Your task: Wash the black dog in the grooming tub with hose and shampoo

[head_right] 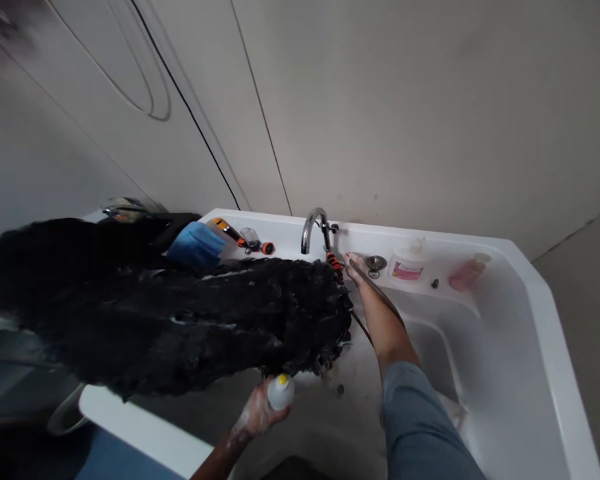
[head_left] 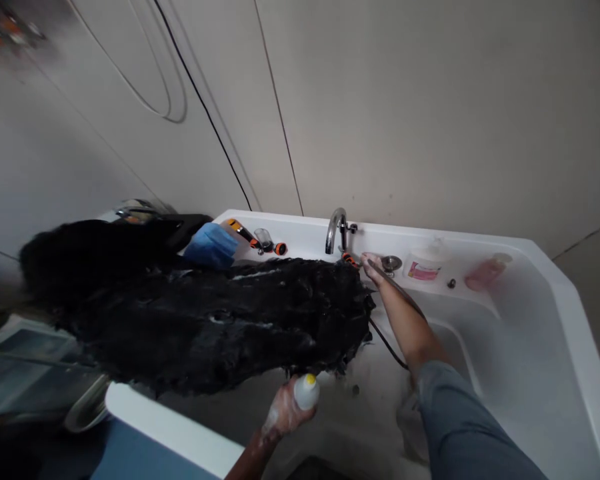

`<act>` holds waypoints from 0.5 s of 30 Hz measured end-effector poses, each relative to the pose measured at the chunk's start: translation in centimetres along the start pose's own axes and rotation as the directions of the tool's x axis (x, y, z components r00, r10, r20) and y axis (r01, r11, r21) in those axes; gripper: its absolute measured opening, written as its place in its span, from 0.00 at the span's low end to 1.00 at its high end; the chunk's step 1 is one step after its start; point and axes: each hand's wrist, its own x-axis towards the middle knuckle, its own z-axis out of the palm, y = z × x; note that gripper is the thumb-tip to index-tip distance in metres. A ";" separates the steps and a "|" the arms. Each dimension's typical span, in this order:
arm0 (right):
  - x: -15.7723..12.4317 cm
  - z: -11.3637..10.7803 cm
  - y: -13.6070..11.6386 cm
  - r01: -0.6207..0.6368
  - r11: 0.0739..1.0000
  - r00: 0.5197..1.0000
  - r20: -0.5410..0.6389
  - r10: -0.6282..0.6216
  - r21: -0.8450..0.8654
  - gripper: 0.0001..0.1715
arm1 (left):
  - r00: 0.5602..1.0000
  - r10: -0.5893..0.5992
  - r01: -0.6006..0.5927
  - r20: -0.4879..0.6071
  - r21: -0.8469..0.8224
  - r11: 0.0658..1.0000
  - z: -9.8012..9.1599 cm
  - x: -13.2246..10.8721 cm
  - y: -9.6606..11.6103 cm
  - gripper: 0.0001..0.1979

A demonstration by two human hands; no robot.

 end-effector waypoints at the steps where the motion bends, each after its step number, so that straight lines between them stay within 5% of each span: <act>1: 0.3 -0.3 0.7 -0.021 1.000 1.000 0.016 0.021 -0.008 0.19 | 1.000 -0.002 0.002 -0.003 0.000 1.000 -0.1 0.2 0.2 0.25; 5: -0.1 -1.2 1.0 -0.011 1.000 1.000 0.021 0.010 0.022 0.23 | 1.000 -0.004 0.004 -0.001 -0.014 1.000 -0.5 0.8 1.1 0.23; 10: -3.4 -0.6 -4.0 0.200 0.961 0.980 -0.031 -0.197 0.190 0.30 | 1.000 0.020 -0.020 -0.001 -0.050 0.999 -0.6 1.4 1.7 0.23; 15: -5.6 0.0 -9.0 0.444 0.819 0.860 0.085 -0.504 0.362 0.16 | 0.999 0.032 -0.032 -0.027 0.006 0.999 -0.1 1.9 2.4 0.22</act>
